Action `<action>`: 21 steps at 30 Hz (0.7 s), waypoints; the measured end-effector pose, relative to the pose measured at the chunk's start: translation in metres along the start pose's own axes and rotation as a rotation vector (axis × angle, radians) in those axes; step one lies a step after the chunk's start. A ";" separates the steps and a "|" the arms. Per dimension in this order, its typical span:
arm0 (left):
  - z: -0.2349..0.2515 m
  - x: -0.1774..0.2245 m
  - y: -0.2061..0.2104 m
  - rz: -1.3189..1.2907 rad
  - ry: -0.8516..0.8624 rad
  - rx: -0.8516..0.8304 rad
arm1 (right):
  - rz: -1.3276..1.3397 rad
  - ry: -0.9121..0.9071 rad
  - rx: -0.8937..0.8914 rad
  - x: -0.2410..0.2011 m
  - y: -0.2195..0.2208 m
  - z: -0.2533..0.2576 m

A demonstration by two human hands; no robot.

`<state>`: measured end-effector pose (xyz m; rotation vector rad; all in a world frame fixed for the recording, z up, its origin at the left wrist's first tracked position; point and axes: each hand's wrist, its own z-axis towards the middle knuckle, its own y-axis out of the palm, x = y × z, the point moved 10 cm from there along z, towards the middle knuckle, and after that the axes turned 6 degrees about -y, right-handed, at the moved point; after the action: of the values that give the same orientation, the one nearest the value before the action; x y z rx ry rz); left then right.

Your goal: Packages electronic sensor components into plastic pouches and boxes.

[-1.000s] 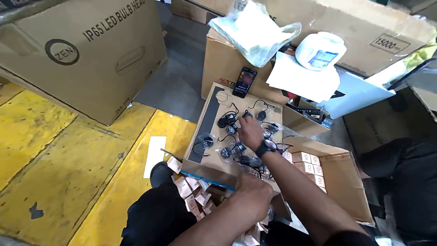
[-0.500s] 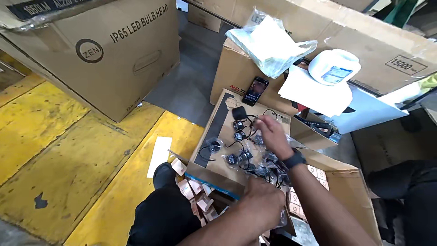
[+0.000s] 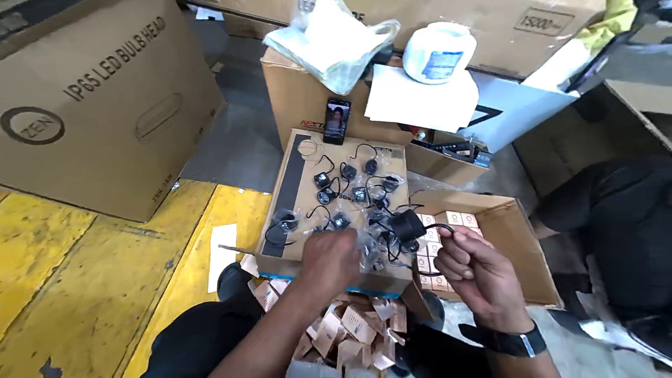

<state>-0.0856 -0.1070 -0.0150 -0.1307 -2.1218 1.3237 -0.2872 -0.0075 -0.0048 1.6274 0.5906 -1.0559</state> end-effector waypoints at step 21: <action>-0.006 -0.020 -0.043 -0.777 -0.038 0.268 | -0.025 0.120 -0.225 0.040 0.040 0.001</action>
<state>-0.0568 -0.1314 0.0140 0.7560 -1.7084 1.0971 -0.2359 -0.0262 -0.0193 1.4954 0.7833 -0.8800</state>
